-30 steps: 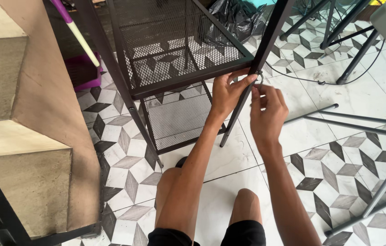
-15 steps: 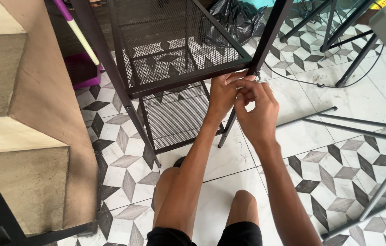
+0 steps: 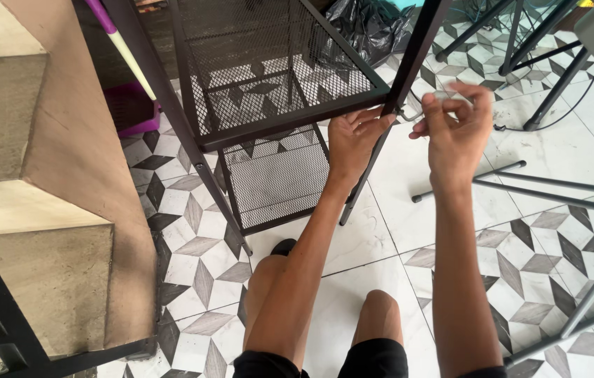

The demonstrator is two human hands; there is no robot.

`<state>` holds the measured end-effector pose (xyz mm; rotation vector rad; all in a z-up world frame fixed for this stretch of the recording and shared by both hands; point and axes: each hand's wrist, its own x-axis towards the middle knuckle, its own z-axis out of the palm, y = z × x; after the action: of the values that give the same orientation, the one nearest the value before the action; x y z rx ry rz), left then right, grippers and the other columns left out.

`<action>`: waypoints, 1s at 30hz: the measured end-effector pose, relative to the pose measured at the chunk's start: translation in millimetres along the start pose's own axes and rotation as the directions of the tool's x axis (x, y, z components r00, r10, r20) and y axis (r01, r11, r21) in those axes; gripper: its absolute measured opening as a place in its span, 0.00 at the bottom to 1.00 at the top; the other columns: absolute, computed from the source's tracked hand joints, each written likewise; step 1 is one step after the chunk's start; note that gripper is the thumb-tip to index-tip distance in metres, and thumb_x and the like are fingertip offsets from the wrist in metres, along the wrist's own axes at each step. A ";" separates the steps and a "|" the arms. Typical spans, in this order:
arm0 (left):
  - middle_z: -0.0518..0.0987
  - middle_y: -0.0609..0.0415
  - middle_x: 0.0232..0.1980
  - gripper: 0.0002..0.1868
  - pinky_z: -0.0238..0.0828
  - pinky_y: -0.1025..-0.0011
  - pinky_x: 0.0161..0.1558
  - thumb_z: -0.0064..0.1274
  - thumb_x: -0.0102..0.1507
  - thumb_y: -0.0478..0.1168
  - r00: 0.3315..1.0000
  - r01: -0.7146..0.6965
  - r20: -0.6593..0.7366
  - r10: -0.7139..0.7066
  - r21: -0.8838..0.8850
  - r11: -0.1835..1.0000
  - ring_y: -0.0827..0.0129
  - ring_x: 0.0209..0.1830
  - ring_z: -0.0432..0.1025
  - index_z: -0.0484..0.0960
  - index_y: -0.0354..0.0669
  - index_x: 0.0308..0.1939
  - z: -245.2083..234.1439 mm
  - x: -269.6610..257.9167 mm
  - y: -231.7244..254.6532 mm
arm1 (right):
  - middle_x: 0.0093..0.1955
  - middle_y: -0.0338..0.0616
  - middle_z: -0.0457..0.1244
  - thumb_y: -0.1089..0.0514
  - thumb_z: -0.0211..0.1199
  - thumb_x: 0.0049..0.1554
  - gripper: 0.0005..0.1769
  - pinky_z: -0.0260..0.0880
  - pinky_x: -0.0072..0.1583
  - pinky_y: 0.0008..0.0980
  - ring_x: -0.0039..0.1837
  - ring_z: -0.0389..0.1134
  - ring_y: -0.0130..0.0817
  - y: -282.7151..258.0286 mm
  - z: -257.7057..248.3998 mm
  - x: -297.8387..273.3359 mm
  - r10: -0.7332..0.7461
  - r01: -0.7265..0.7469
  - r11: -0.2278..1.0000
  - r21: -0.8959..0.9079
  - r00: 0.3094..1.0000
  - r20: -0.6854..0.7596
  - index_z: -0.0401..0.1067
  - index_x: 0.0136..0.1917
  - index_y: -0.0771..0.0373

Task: The person assembles a metal mesh shelf by hand, inserting and tightening fasteners at the frame joints. The person works on the lower and middle sections of the shelf, securing the mesh panels to the vertical supports.

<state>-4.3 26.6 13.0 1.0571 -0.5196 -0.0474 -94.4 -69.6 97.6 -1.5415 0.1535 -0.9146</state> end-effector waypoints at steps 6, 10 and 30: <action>0.86 0.49 0.50 0.15 0.78 0.67 0.56 0.65 0.61 0.33 1.000 -0.018 -0.022 0.018 -0.013 1.000 0.66 0.52 0.81 0.83 0.37 0.51 -0.3 1.6 1.2 | 0.47 0.46 0.69 0.60 0.58 0.72 0.10 0.75 0.44 0.28 0.42 0.72 0.29 49.0 5.7 -24.2 -0.103 0.099 0.994 -0.045 0.992 -0.078 0.67 0.53 0.71; 0.86 0.48 0.50 0.15 0.79 0.69 0.52 0.64 0.61 0.32 0.999 -0.051 -0.010 0.050 -0.048 0.998 0.67 0.52 0.81 0.83 0.36 0.52 -0.9 3.5 1.6 | 0.50 0.46 0.70 0.60 0.54 0.73 0.10 0.74 0.45 0.25 0.44 0.73 0.27 59.2 11.7 -42.4 -0.208 0.188 0.946 -0.264 0.977 -0.049 0.67 0.59 0.72; 0.85 0.47 0.51 0.21 0.72 0.66 0.55 0.47 0.68 0.49 0.972 0.225 0.127 -0.198 -0.252 0.941 0.63 0.54 0.77 0.84 0.34 0.49 -31.2 12.6 -18.5 | 0.43 0.45 0.68 0.64 0.59 0.70 0.07 0.73 0.44 0.24 0.42 0.71 0.27 1.7 62.2 -52.5 -0.028 0.029 0.999 0.030 0.999 -0.017 0.64 0.55 0.70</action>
<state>24.0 39.2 -9.6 0.8464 -0.4723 -0.3533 -90.7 9.4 78.1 -1.5114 0.1292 -0.9484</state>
